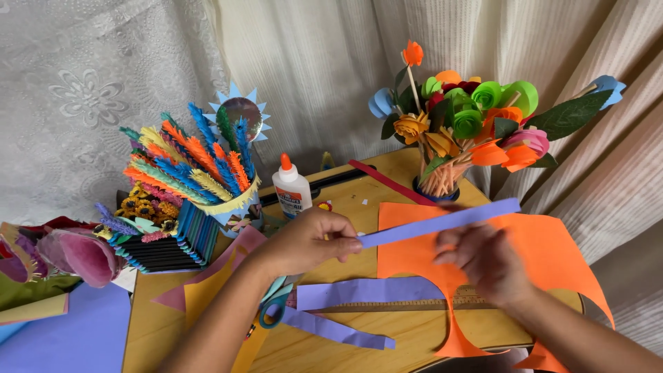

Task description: Arranging a bouquet of handmade paper flowers and cutting paper strips for a craft project.

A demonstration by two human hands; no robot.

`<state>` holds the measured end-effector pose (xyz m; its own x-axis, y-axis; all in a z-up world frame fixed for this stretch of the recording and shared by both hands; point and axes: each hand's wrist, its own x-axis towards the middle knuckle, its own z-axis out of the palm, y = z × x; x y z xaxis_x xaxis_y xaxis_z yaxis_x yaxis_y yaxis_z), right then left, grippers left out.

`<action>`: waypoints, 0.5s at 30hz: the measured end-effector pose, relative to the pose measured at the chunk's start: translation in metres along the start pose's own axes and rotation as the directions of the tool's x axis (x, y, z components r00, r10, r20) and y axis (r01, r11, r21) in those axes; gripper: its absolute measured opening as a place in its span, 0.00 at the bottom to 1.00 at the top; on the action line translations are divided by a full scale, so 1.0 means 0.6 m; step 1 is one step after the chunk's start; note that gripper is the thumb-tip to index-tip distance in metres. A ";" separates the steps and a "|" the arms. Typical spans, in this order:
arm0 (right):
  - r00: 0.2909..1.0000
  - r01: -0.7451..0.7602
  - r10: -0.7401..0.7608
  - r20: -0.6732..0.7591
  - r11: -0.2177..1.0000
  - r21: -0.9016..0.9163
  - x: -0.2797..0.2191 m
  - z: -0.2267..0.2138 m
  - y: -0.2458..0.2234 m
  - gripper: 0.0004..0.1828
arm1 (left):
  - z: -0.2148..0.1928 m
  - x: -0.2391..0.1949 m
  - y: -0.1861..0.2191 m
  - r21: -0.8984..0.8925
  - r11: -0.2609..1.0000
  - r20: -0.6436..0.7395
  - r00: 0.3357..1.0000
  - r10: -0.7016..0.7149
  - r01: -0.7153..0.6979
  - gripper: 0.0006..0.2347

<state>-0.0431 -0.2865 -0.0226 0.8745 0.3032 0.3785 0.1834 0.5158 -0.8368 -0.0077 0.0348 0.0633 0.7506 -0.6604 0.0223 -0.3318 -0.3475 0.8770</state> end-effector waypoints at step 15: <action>0.968 -0.118 0.067 -0.241 0.972 -0.202 0.124 0.143 0.091 0.22 | -0.022 0.003 -0.038 0.053 0.999 -0.189 0.982 0.008 0.002 0.05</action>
<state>-0.0067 -0.1670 -0.0060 0.9672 0.1352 0.2149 0.1660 0.3037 -0.9382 0.0088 0.0501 0.0498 0.8421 -0.5259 0.1198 -0.3605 -0.3835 0.8503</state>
